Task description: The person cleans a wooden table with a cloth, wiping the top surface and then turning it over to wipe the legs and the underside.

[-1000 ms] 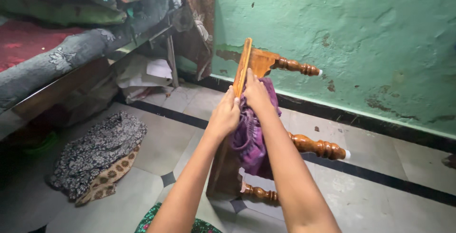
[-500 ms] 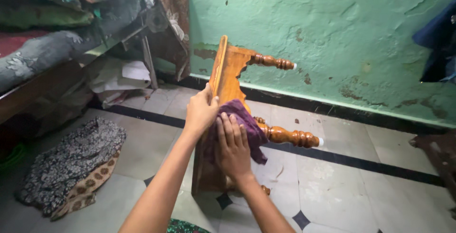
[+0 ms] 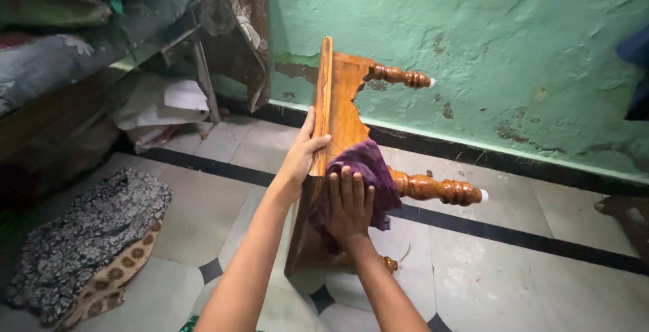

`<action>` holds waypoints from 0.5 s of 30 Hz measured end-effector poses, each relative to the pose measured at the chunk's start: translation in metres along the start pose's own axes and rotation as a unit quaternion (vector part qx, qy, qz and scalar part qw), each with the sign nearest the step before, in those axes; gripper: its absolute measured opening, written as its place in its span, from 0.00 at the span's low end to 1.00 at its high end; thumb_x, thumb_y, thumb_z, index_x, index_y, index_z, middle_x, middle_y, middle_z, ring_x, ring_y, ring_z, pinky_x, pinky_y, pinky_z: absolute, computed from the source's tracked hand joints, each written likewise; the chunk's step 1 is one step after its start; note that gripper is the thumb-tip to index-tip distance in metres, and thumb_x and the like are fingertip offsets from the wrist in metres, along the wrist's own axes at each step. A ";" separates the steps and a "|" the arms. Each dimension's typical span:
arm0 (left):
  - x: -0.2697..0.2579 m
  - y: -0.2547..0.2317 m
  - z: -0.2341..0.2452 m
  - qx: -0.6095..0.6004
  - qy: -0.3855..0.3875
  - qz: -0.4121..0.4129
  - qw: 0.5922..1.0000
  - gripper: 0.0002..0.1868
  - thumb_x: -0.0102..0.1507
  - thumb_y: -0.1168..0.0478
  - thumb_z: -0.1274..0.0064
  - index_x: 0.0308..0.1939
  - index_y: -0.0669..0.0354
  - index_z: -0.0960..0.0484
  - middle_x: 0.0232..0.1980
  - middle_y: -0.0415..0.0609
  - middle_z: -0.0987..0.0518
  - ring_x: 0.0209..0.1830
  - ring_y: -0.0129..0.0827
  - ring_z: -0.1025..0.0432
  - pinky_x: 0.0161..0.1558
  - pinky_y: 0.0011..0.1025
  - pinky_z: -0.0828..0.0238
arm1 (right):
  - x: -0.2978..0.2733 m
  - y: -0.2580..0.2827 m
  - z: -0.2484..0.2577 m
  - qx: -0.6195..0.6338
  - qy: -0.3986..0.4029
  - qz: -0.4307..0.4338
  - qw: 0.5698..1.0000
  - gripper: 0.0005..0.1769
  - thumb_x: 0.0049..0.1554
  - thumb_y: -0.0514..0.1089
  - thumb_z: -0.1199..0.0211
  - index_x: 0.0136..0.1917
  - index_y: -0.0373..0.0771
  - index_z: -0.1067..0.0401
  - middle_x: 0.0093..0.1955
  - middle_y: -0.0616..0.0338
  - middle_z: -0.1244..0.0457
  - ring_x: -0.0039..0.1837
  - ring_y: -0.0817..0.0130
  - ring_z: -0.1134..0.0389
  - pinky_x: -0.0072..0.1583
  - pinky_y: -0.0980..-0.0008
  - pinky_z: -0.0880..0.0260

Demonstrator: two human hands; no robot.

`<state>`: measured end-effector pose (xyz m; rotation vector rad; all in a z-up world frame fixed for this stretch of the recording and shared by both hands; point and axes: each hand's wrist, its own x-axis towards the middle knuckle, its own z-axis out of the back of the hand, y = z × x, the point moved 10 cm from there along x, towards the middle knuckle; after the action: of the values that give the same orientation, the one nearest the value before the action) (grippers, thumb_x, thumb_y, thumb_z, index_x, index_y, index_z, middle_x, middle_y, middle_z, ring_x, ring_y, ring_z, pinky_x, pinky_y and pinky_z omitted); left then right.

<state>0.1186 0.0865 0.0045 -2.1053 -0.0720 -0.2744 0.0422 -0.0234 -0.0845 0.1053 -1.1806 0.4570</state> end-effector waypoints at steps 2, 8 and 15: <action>0.004 0.005 0.005 -0.021 0.002 -0.017 1.000 0.44 0.64 0.71 0.57 0.82 0.55 0.56 0.78 0.53 0.37 0.68 0.33 0.33 0.64 0.27 0.35 | -0.016 -0.001 -0.020 -0.008 0.016 -0.014 1.000 0.34 0.64 0.54 0.49 0.80 0.41 0.42 0.84 0.47 0.51 0.86 0.50 0.58 0.81 0.45 0.71; 0.016 0.007 0.015 -0.022 0.003 -0.076 0.997 0.42 0.63 0.73 0.55 0.81 0.65 0.52 0.79 0.49 0.38 0.71 0.31 0.35 0.67 0.26 0.37 | -0.065 0.009 -0.081 0.057 0.224 -0.070 0.970 0.40 0.53 0.56 0.44 0.75 0.37 0.40 0.76 0.39 0.47 0.78 0.41 0.52 0.74 0.35 0.58; 0.000 -0.006 0.005 -0.004 -0.018 -0.057 0.998 0.41 0.63 0.70 0.53 0.80 0.65 0.50 0.78 0.50 0.37 0.70 0.32 0.34 0.66 0.27 0.38 | -0.113 0.045 -0.031 0.154 0.219 0.010 0.963 0.34 0.55 0.48 0.43 0.73 0.36 0.36 0.70 0.45 0.37 0.64 0.46 0.35 0.62 0.45 0.39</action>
<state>0.1180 0.0938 0.0074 -2.1178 -0.2117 -0.3058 0.0168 -0.0057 -0.2065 0.2475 -0.6704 0.6430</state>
